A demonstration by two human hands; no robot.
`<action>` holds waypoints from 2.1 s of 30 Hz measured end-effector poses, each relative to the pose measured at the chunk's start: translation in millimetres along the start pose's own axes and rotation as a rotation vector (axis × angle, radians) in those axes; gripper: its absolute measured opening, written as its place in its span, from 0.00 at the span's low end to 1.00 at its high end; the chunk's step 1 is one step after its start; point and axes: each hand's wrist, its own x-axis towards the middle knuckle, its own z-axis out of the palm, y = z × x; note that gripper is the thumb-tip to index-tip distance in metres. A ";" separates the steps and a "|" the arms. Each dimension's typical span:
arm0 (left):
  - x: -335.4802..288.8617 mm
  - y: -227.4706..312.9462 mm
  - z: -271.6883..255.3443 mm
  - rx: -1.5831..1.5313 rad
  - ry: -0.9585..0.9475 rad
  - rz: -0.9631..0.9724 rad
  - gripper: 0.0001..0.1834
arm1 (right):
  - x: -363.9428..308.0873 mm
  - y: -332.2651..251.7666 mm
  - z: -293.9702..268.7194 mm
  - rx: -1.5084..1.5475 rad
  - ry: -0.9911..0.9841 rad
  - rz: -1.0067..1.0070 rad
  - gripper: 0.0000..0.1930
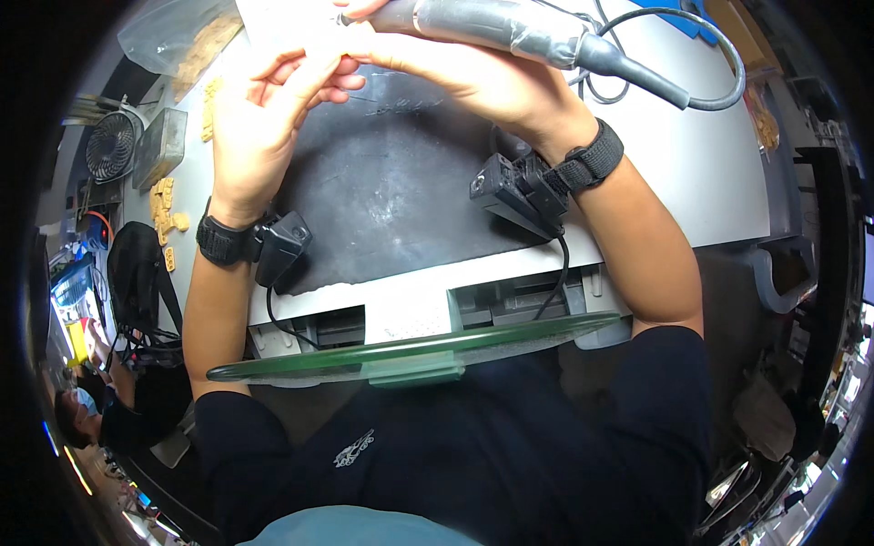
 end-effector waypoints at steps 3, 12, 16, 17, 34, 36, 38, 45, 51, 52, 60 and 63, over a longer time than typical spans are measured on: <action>0.8 -4.0 -1.4 0.011 -0.011 0.046 0.13 | -1.3 -5.2 -0.9 -0.048 -0.007 0.047 0.15; -19.7 -13.5 -5.1 0.037 0.079 0.215 0.15 | 0.2 -3.5 4.1 0.005 0.020 -0.070 0.13; -24.6 -10.4 2.3 -0.086 0.088 0.238 0.15 | 8.5 -17.7 6.0 -0.125 -0.116 0.082 0.15; -23.8 -10.0 3.2 -0.110 0.082 0.266 0.15 | 7.8 -15.3 1.7 -0.129 -0.117 0.083 0.15; -19.8 -13.0 4.1 -0.145 0.101 0.372 0.18 | 8.9 -30.2 5.8 -0.212 -0.145 0.087 0.13; -20.2 -15.9 4.8 -0.139 0.118 0.388 0.17 | 4.8 -16.9 2.0 -0.215 -0.080 -0.023 0.12; -20.3 -16.2 6.6 -0.146 0.122 0.367 0.17 | 2.9 -7.7 0.3 -0.218 -0.013 -0.127 0.13; -23.4 -16.9 4.0 -0.038 0.158 0.316 0.16 | 2.7 -31.6 -1.4 -0.138 -0.144 0.266 0.14; -25.3 -10.8 10.4 -0.192 0.189 0.224 0.16 | 6.9 -19.4 -7.1 -0.159 -0.061 -0.013 0.13; -25.1 -11.9 10.1 -0.188 0.189 0.231 0.16 | 7.4 -17.2 -7.2 -0.174 -0.044 -0.092 0.13; -9.1 -6.8 -1.0 0.028 0.041 0.168 0.13 | -12.5 7.2 4.7 0.479 0.402 0.092 0.23; -5.7 -1.3 -2.6 -0.039 -0.006 0.066 0.12 | -10.9 -6.2 -0.2 0.656 0.415 0.169 0.32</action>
